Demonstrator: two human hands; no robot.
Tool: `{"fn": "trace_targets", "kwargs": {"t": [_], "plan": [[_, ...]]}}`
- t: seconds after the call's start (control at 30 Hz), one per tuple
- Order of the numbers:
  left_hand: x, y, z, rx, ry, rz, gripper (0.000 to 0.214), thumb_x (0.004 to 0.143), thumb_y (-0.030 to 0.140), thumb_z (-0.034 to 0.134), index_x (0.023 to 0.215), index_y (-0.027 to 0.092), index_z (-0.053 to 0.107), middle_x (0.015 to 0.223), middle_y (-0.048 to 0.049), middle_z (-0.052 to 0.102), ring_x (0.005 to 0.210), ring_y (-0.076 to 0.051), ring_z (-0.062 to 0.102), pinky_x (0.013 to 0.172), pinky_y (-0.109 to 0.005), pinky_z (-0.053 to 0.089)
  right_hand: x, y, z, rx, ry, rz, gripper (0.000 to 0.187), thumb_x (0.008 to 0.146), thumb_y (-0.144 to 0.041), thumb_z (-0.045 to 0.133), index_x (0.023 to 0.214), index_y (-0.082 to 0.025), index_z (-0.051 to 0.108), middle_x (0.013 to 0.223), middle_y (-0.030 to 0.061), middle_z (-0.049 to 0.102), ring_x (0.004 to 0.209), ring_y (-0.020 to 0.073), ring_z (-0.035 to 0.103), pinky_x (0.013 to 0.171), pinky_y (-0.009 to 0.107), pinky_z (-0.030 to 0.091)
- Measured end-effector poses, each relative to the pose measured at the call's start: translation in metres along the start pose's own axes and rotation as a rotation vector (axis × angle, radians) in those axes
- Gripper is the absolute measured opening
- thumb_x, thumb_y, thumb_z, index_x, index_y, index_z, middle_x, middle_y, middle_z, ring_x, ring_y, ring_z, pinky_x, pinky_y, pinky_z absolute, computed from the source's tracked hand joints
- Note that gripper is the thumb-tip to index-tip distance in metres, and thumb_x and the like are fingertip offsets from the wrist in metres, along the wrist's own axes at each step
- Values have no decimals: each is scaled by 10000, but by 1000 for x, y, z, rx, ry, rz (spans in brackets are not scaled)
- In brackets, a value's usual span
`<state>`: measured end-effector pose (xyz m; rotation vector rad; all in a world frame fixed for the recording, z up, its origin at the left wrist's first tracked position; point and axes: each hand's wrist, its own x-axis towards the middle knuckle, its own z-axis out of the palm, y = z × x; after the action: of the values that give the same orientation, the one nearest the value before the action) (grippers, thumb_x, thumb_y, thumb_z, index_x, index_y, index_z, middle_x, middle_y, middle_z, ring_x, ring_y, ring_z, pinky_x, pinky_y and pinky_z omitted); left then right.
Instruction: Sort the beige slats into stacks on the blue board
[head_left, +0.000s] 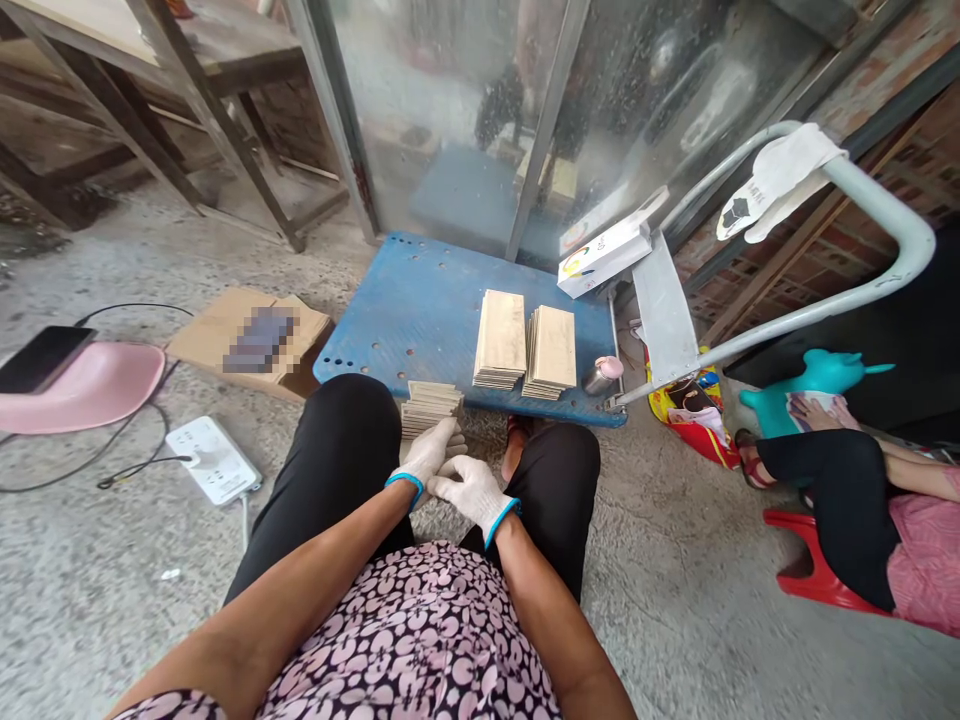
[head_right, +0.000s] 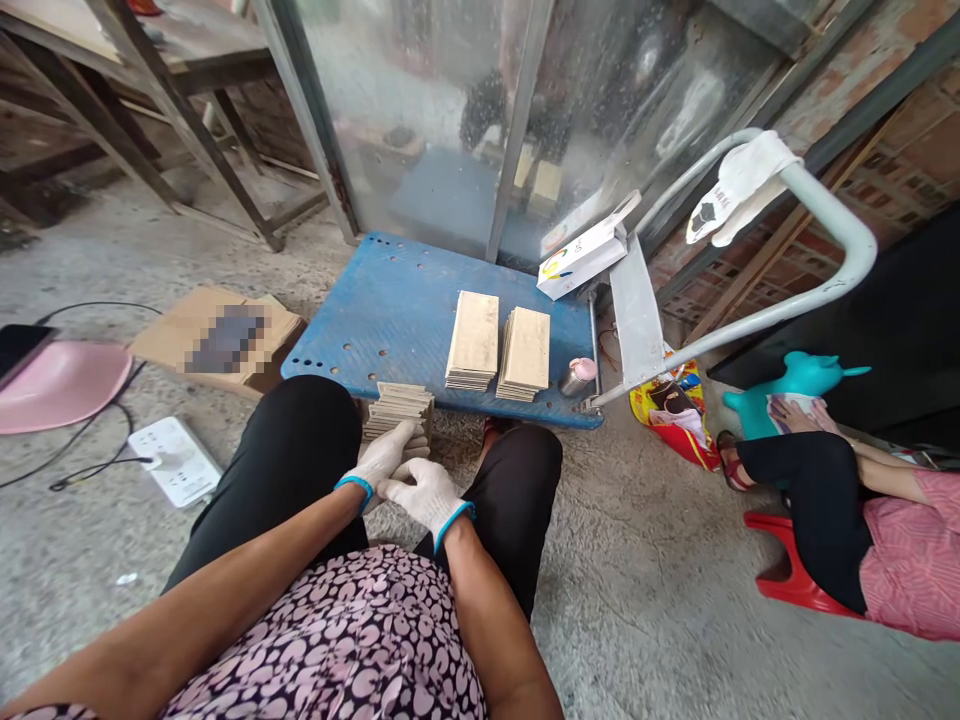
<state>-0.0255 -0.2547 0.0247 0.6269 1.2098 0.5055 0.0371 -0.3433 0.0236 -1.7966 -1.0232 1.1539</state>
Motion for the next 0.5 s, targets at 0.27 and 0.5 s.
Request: {"fn": "trace_targets", "kwargs": {"t": [0.27,0.5], "plan": [[2,-9,-6,93,13,-113,268,832,406,656,845,139,675,887,-122,708,811,-228,685,638,-264,544,4,2,4,5,14,19,124,755,-246,765,709,-154,695,685,-16,658,666,129,581,611,217,401],[13,-14,-11,176,43,-92,232,835,375,649,780,150,666,857,-111,706,805,-223,673,652,-261,534,3,-5,5,-102,16,31,84,756,-154,725,679,-147,691,670,-9,650,656,131,575,618,217,398]]}}
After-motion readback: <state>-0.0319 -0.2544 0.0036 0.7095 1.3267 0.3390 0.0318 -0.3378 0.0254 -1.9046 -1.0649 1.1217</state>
